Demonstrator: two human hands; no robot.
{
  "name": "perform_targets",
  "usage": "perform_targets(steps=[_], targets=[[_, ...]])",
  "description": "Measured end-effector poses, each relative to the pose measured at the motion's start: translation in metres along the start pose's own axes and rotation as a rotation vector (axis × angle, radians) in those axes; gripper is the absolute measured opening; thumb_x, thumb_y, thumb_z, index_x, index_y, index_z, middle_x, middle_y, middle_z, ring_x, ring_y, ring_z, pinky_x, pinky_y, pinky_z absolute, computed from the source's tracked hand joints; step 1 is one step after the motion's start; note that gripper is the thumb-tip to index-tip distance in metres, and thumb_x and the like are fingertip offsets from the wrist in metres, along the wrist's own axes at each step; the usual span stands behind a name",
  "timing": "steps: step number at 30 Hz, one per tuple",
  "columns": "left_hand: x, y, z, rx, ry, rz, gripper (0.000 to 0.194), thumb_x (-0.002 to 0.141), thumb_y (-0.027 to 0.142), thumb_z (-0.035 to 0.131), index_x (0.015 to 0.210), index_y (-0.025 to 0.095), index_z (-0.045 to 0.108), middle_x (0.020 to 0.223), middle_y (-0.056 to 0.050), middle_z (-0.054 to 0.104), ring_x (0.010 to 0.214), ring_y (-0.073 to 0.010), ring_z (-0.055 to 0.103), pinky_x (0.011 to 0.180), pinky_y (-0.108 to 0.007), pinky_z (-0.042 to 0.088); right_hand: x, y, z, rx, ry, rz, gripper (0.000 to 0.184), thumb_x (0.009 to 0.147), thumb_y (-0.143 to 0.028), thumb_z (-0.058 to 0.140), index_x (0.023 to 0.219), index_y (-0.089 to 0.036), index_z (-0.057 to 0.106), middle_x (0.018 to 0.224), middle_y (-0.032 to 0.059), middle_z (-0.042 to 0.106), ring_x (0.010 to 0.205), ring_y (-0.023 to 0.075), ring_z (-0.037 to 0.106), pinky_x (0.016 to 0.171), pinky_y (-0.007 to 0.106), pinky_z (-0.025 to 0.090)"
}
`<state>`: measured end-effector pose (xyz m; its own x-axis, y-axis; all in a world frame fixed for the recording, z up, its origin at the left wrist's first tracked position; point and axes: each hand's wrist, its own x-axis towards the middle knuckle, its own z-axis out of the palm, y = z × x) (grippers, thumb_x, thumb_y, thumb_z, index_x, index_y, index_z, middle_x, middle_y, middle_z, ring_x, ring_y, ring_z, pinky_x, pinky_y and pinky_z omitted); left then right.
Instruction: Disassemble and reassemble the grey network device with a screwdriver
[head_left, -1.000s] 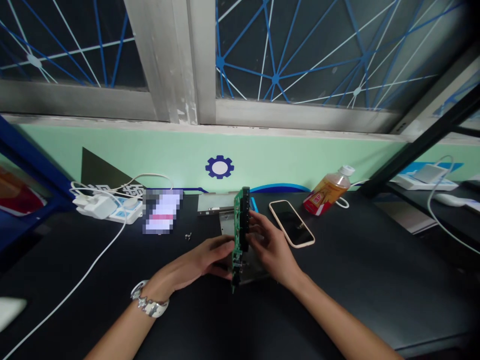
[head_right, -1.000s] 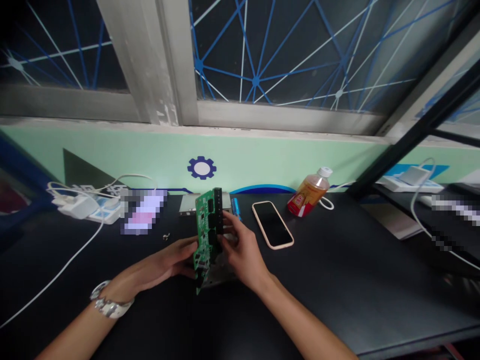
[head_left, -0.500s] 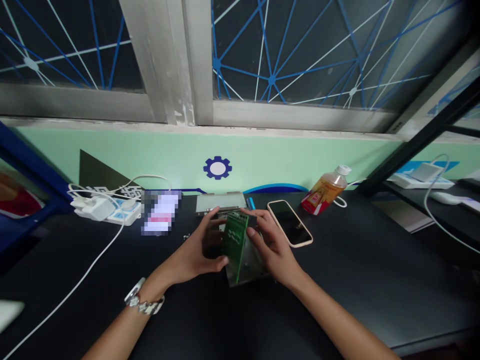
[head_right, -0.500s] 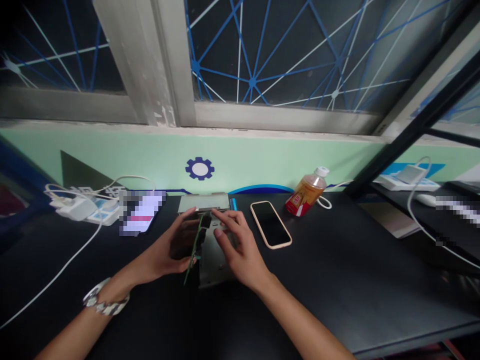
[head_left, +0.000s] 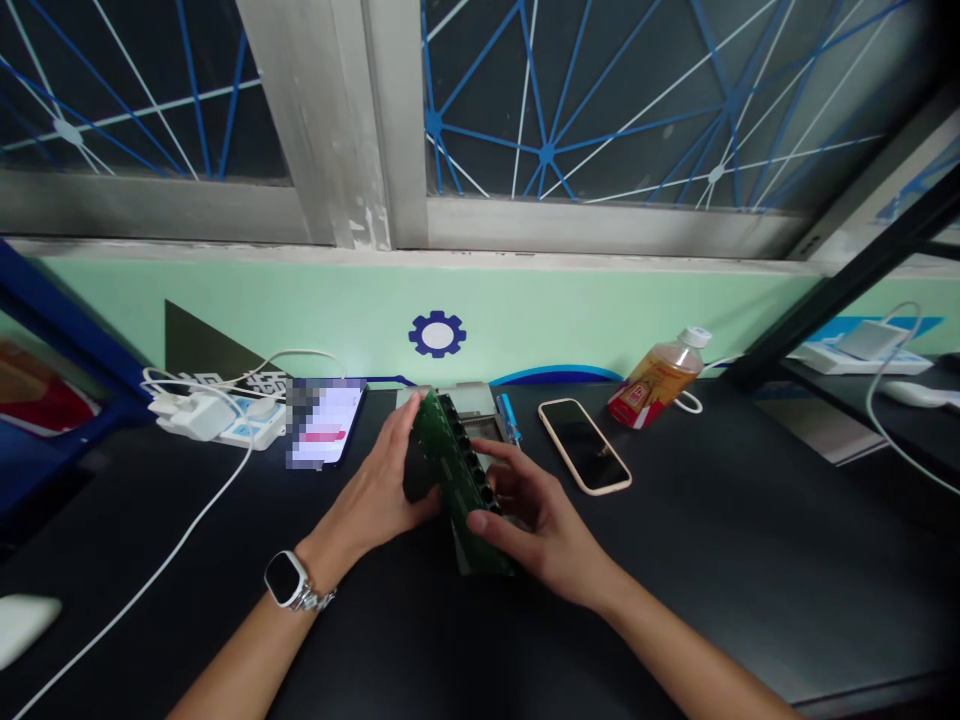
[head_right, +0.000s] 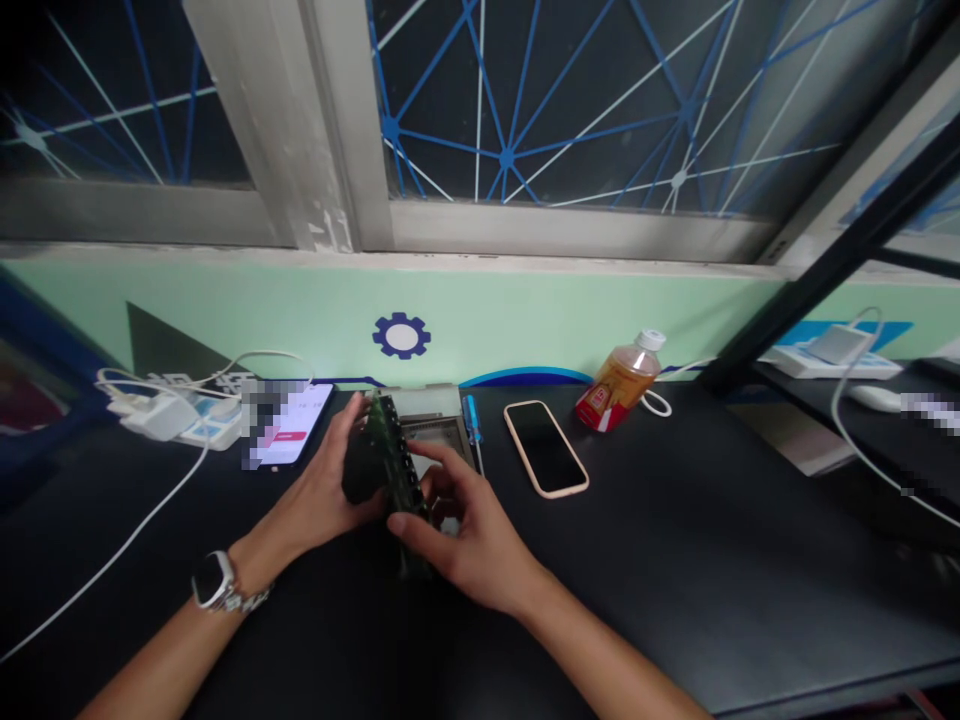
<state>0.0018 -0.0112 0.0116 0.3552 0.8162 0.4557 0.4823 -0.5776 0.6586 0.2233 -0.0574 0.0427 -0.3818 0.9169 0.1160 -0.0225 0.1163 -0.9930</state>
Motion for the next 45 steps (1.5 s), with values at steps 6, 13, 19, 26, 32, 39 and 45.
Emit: perform_targets(steps=[6,13,19,26,32,39,45], targets=[[0.007,0.003,-0.008,0.008,0.224,-0.095,0.102,0.076,0.027,0.076,0.157,0.025,0.015,0.157,-0.016,0.032,0.140,-0.0348,0.039,0.114,-0.051,0.037,0.007,0.005,-0.014,0.033,0.097,0.043,0.034,0.087,-0.037,0.071,0.114,-0.020,0.060,0.091,0.0028,0.060,0.083,0.0162,0.059,0.075,0.030,0.050],[0.006,-0.009,-0.011,-0.372,0.034,-0.452,0.028,0.084,0.042,0.071,0.096,0.016,0.069,0.080,-0.007,0.073,0.074,-0.0202,0.069,0.073,-0.035,0.056,0.013,0.005,-0.028,-0.137,0.072,0.024,0.026,0.088,-0.037,0.069,0.107,-0.018,0.065,0.082,0.0010,0.059,0.072,0.0133,0.054,0.063,0.026,0.044],[0.011,-0.002,-0.015,-0.626,0.120,-0.573,0.027,0.086,0.042,0.068,0.086,0.016,0.066,0.075,-0.004,0.070,0.068,-0.0166,0.069,0.065,-0.029,0.057,0.014,0.010,-0.031,-0.298,0.094,0.009,0.030,0.092,-0.040,0.064,0.110,-0.017,0.069,0.069,-0.0023,0.049,0.058,0.0103,0.039,0.051,0.024,0.031],[0.010,-0.002,-0.013,-0.888,-0.110,-0.805,0.060,0.090,0.068,0.044,0.076,0.012,0.061,0.067,-0.011,0.068,0.052,-0.0190,0.063,0.046,-0.029,0.049,0.015,0.015,-0.032,-0.312,0.079,-0.053,0.032,0.095,-0.037,0.060,0.120,-0.019,0.067,0.081,0.0014,0.060,0.068,0.0137,0.052,0.061,0.026,0.043],[0.008,0.004,-0.021,-0.977,-0.045,-0.762,0.045,0.089,0.055,0.059,0.092,0.011,0.069,0.083,-0.010,0.068,0.066,-0.0162,0.061,0.053,-0.025,0.046,0.016,0.006,-0.039,-0.648,0.103,-0.330,0.027,0.095,-0.023,0.056,0.118,-0.024,0.071,0.115,0.0096,0.057,0.106,0.0216,0.057,0.094,0.037,0.046],[0.004,0.005,-0.019,-0.837,-0.194,-0.622,0.030,0.084,0.036,0.074,0.106,0.019,0.064,0.087,-0.001,0.059,0.072,-0.0111,0.052,0.058,-0.019,0.038,0.015,0.008,-0.042,-0.672,0.104,-0.250,0.042,0.097,-0.015,0.044,0.136,-0.024,0.059,0.098,0.0062,0.065,0.081,0.0168,0.058,0.074,0.031,0.047],[0.002,0.001,-0.006,-0.895,-0.284,-0.580,0.034,0.089,0.031,0.068,0.120,0.023,0.055,0.110,-0.005,0.063,0.090,-0.0160,0.061,0.074,-0.027,0.049,0.008,0.001,-0.034,-0.523,-0.016,-0.266,0.057,0.095,-0.017,0.044,0.151,-0.028,0.040,0.123,0.0093,0.056,0.101,0.0207,0.057,0.080,0.034,0.051]])
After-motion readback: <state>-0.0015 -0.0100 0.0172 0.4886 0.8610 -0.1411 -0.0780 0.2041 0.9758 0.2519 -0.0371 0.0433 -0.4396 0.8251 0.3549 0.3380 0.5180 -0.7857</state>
